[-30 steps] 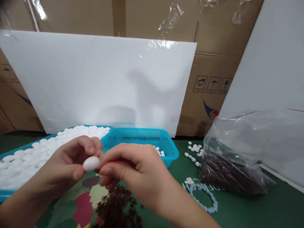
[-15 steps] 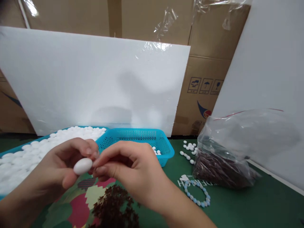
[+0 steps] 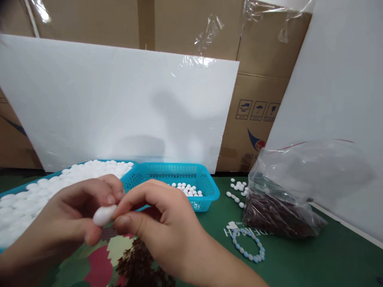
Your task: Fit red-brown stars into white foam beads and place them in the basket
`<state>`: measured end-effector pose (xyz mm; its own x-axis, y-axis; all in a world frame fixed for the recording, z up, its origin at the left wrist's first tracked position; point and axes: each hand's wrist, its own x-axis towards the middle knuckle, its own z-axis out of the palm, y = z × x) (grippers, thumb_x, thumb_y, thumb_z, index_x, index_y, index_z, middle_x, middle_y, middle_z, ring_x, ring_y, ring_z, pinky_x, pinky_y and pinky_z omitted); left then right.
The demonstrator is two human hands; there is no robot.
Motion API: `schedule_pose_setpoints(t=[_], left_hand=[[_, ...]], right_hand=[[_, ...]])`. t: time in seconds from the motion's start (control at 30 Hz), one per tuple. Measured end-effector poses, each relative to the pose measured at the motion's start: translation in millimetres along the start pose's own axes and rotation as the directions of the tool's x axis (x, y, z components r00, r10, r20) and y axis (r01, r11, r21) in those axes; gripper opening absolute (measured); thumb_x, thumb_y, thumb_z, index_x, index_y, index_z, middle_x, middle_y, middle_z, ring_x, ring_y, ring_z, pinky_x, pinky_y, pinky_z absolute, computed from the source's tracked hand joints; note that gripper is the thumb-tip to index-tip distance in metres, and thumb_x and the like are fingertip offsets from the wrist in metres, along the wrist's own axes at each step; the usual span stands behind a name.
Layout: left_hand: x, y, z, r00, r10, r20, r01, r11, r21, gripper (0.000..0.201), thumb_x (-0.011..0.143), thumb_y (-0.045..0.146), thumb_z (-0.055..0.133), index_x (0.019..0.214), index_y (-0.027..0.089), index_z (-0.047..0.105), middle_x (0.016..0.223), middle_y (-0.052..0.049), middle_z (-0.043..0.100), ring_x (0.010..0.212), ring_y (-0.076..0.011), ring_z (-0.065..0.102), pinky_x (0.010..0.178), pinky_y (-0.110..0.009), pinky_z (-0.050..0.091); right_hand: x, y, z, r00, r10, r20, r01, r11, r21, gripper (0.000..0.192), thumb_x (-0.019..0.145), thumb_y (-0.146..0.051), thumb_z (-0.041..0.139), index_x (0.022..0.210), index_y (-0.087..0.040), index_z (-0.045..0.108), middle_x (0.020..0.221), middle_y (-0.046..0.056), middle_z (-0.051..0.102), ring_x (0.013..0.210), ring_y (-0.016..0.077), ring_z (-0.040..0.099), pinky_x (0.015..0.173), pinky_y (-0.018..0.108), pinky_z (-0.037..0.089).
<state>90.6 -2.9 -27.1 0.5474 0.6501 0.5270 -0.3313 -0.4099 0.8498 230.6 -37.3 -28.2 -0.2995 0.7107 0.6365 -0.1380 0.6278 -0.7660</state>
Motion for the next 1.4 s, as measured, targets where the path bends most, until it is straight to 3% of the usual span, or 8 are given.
schedule_pose_setpoints(t=[0.13,0.3,0.5,0.77,1.07,1.23,1.4], left_hand=[[-0.4,1.3,1.3,1.0,0.011,0.005,-0.011,1.0,0.024,0.02,0.046,0.016,0.066,0.062,0.022,0.057,0.063,0.004,0.049,0.053,-0.0077,0.048,0.046,-0.014,0.043],[-6.3,2.4,-2.8,0.998,0.014,-0.067,-0.007,0.994,0.111,0.015,0.054,0.025,0.06,0.067,0.019,0.056,0.06,0.0,0.052,0.059,-0.0143,0.049,0.05,-0.023,0.043],[-7.9,2.8,-4.3,0.995,0.032,-0.092,-0.022,0.994,0.109,0.013,0.057,0.027,0.056,0.067,0.019,0.056,0.055,0.0,0.051,0.059,-0.0145,0.049,0.048,-0.023,0.041],[1.0,10.4,2.6,0.986,-0.157,0.053,0.156,0.988,0.015,0.02,0.044,0.006,0.064,0.057,0.02,0.057,0.053,0.007,0.052,0.048,-0.0047,0.044,0.042,-0.01,0.037],[-2.8,17.2,2.0,0.974,-0.226,0.015,0.223,0.966,0.129,0.019,0.042,0.005,0.063,0.054,0.02,0.059,0.05,0.006,0.052,0.045,-0.0057,0.046,0.04,-0.011,0.038],[-3.2,20.4,4.4,0.993,-0.121,-0.001,0.116,0.951,0.288,0.014,0.041,0.011,0.065,0.051,0.02,0.059,0.05,0.005,0.054,0.042,-0.0062,0.046,0.037,-0.011,0.038],[-7.3,16.8,3.7,1.0,0.012,-0.007,-0.008,0.887,0.462,0.011,0.042,0.019,0.066,0.05,0.019,0.058,0.048,0.006,0.052,0.042,-0.0057,0.047,0.038,-0.009,0.038]], right_hand=[[2.0,1.1,0.0,1.0,0.012,-0.012,-0.012,1.0,0.006,0.011,0.062,-0.01,0.05,0.055,-0.018,0.049,0.06,-0.003,0.046,0.055,0.0076,0.045,0.051,0.019,0.038],[2.3,0.7,0.3,1.0,-0.011,-0.014,0.01,1.0,-0.028,0.009,0.061,-0.011,0.051,0.055,-0.018,0.049,0.059,-0.003,0.046,0.056,0.0079,0.043,0.049,0.019,0.036],[1.1,0.0,-0.6,0.999,-0.035,0.01,0.035,0.999,-0.032,0.01,0.062,-0.011,0.05,0.055,-0.018,0.048,0.059,-0.002,0.045,0.056,0.0082,0.044,0.049,0.019,0.037],[-0.2,0.5,-0.7,0.997,-0.064,0.039,0.066,0.995,-0.079,0.011,0.063,-0.011,0.051,0.054,-0.017,0.048,0.058,-0.003,0.045,0.054,0.0074,0.044,0.046,0.018,0.036],[0.6,-1.0,-0.2,0.995,-0.087,0.056,0.095,0.984,-0.152,0.014,0.064,-0.016,0.051,0.051,-0.016,0.046,0.055,-0.002,0.044,0.051,0.0075,0.043,0.044,0.018,0.035],[-0.2,-3.4,-1.2,0.991,-0.121,0.063,0.132,0.966,-0.222,0.015,0.065,-0.013,0.051,0.05,-0.015,0.047,0.053,-0.003,0.046,0.05,0.0061,0.044,0.044,0.015,0.035],[0.8,-3.2,-2.9,0.966,-0.232,0.11,0.256,0.902,-0.349,0.017,0.065,-0.011,0.052,0.049,-0.014,0.047,0.051,-0.002,0.049,0.05,0.0057,0.045,0.046,0.013,0.037]])
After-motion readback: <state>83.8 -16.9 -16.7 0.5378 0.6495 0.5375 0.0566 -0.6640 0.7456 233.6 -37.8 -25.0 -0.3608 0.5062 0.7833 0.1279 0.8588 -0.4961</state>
